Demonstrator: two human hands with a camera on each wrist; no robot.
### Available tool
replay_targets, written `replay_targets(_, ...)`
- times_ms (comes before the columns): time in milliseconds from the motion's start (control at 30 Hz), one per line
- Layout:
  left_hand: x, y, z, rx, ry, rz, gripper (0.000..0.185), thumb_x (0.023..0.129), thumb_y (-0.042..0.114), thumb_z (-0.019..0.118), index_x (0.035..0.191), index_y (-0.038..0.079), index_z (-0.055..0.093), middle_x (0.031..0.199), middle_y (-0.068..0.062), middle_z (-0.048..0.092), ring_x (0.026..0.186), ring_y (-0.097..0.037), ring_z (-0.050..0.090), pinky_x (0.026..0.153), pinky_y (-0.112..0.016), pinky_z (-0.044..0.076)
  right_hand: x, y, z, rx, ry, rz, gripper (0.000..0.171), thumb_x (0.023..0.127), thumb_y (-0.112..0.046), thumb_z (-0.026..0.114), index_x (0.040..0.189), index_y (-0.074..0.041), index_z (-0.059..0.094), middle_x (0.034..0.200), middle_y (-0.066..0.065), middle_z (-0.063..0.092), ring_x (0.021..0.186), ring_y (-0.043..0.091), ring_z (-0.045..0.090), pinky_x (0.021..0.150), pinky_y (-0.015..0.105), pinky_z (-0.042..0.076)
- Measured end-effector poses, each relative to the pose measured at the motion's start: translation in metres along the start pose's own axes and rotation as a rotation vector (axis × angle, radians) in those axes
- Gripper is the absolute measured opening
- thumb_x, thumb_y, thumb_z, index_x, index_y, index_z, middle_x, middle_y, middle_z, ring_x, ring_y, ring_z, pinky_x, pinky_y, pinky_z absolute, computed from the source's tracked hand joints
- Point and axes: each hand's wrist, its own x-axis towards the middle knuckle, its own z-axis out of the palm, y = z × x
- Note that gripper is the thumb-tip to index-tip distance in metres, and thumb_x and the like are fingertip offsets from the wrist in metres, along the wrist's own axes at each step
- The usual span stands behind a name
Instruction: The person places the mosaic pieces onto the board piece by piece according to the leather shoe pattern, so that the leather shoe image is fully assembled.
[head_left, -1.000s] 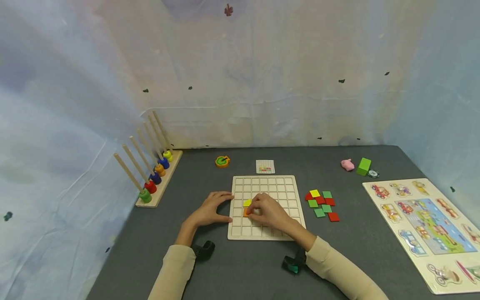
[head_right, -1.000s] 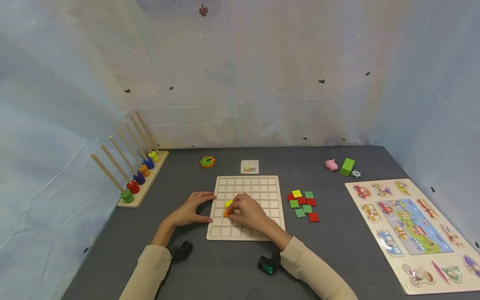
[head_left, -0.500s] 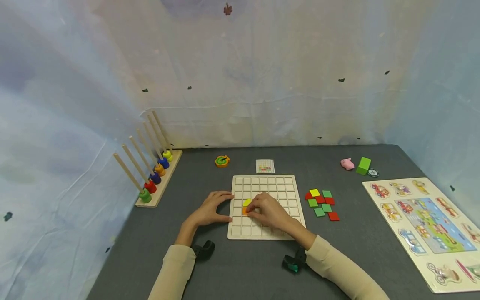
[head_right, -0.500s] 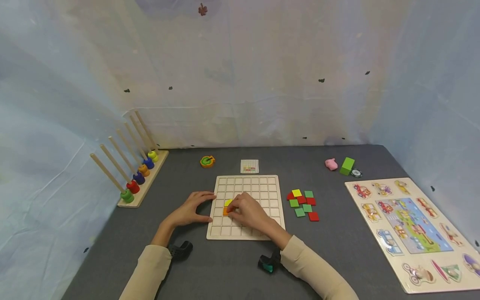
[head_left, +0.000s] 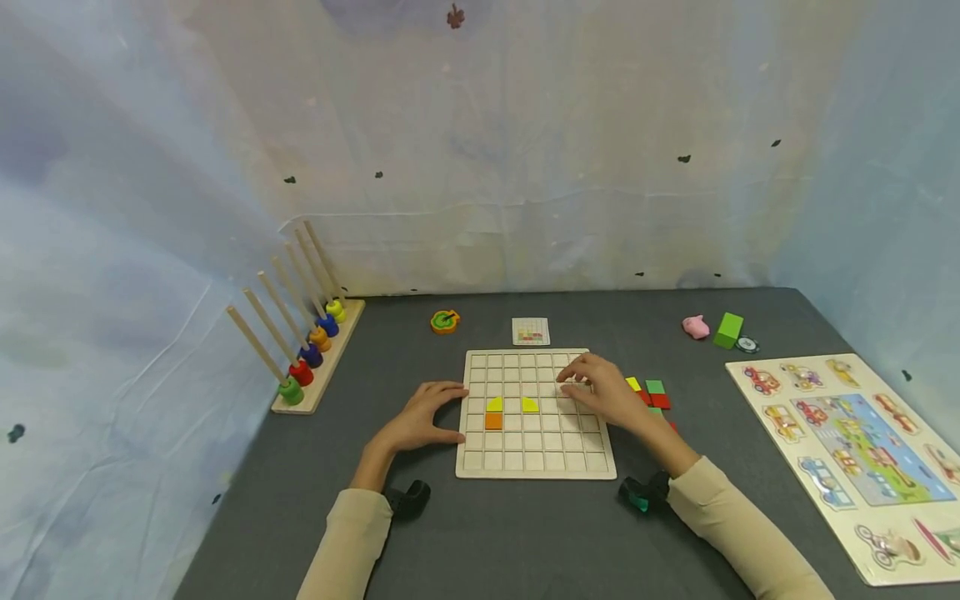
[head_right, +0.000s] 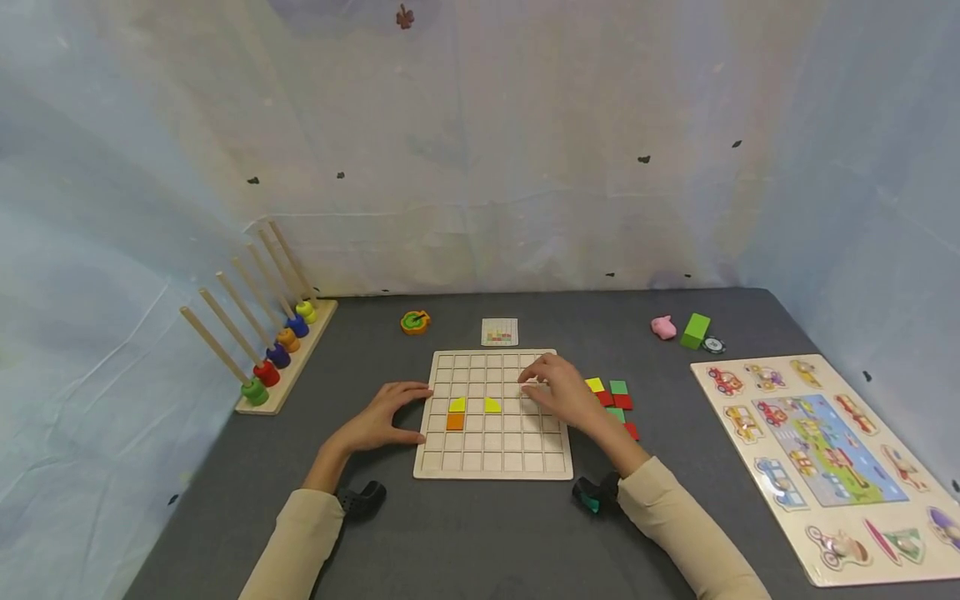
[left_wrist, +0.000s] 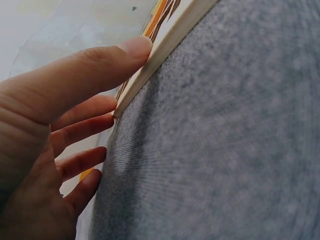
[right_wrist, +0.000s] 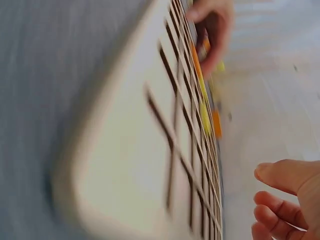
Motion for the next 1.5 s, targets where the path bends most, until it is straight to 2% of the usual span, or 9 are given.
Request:
replay_targets(133,0.000,-0.001,0.000,0.002,-0.006,0.002,0.075,0.073,0.038,0.079,0.137,0.013,0.048,0.142,-0.004,0.040,0.128,-0.027,0.030,0.103,-0.052,0.027,-0.013,0.020,-0.023,-0.060,-0.013,0.076,0.016,0.081,-0.004,0.070,0.098,-0.004,0.070,0.096,0.010,0.060,0.081,0.026,0.056,0.066,0.036,0.046)
replay_targets(300,0.000,-0.001,0.000,-0.007,-0.009,-0.003,0.074,0.073,0.038,0.078,0.137,0.014,0.049,0.142,-0.005,0.040,0.128,-0.027,0.029,0.103,-0.052,0.026,-0.027,0.037,-0.046,-0.135,-0.127,0.178,0.026,0.081,-0.005,0.070,0.106,0.000,0.068,0.102,0.017,0.058,0.093,0.033,0.054,0.079,0.050,0.043)
replay_targets(500,0.000,-0.001,0.001,-0.008,-0.003,-0.009,0.075,0.073,0.039,0.078,0.137,0.013,0.048,0.142,-0.005,0.040,0.128,-0.027,0.030,0.102,-0.053,0.027,-0.039,0.052,-0.061,-0.186,-0.228,0.206,0.030,0.080,-0.004,0.070,0.109,0.003,0.067,0.102,0.019,0.059,0.095,0.036,0.052,0.083,0.053,0.038)
replay_targets(667,-0.001,0.001,0.000,-0.005,-0.002,-0.015,0.075,0.073,0.038,0.079,0.137,0.014,0.049,0.142,-0.005,0.040,0.129,-0.027,0.029,0.103,-0.053,0.026,-0.042,0.058,-0.063,-0.159,-0.233,0.207,0.026,0.080,-0.005,0.070,0.104,0.003,0.068,0.100,0.018,0.060,0.095,0.037,0.052,0.084,0.054,0.037)
replay_targets(833,0.000,0.000,0.000,0.004,0.001,-0.028,0.075,0.072,0.040,0.079,0.137,0.015,0.049,0.142,-0.004,0.040,0.129,-0.027,0.029,0.103,-0.053,0.027,-0.041,0.061,-0.061,-0.143,-0.172,0.223,0.019,0.078,-0.003,0.071,0.096,0.002,0.066,0.092,0.014,0.062,0.088,0.032,0.055,0.081,0.051,0.039)
replay_targets(967,0.001,0.000,0.000,0.008,0.004,-0.029,0.076,0.072,0.041,0.079,0.137,0.016,0.049,0.142,-0.004,0.041,0.129,-0.027,0.029,0.103,-0.053,0.027,-0.039,0.060,-0.057,-0.140,-0.113,0.266,0.013,0.079,-0.006,0.072,0.088,-0.004,0.063,0.080,0.005,0.061,0.074,0.022,0.055,0.069,0.040,0.043)
replay_targets(1067,0.001,0.000,0.001,0.012,0.008,-0.032,0.076,0.072,0.042,0.079,0.136,0.016,0.049,0.141,-0.003,0.041,0.129,-0.027,0.029,0.103,-0.053,0.027,-0.036,0.055,-0.052,-0.102,-0.066,0.314,0.012,0.081,-0.010,0.072,0.088,-0.005,0.063,0.078,0.003,0.061,0.069,0.016,0.054,0.063,0.032,0.044)
replay_targets(1267,0.001,0.000,0.001,0.009,0.004,-0.042,0.076,0.072,0.042,0.079,0.137,0.016,0.049,0.141,-0.003,0.041,0.129,-0.026,0.029,0.103,-0.053,0.027,-0.023,0.032,-0.032,0.044,-0.018,0.362,0.014,0.084,-0.010,0.069,0.096,-0.004,0.063,0.084,0.007,0.063,0.073,0.016,0.059,0.061,0.027,0.047)
replay_targets(1500,0.001,-0.001,0.001,0.012,0.003,-0.037,0.076,0.072,0.042,0.079,0.137,0.016,0.049,0.141,-0.003,0.041,0.129,-0.026,0.029,0.103,-0.053,0.028,-0.004,-0.004,0.004,0.212,-0.055,0.331,0.013,0.085,-0.010,0.068,0.096,-0.006,0.064,0.081,0.002,0.061,0.070,0.013,0.058,0.061,0.025,0.047)
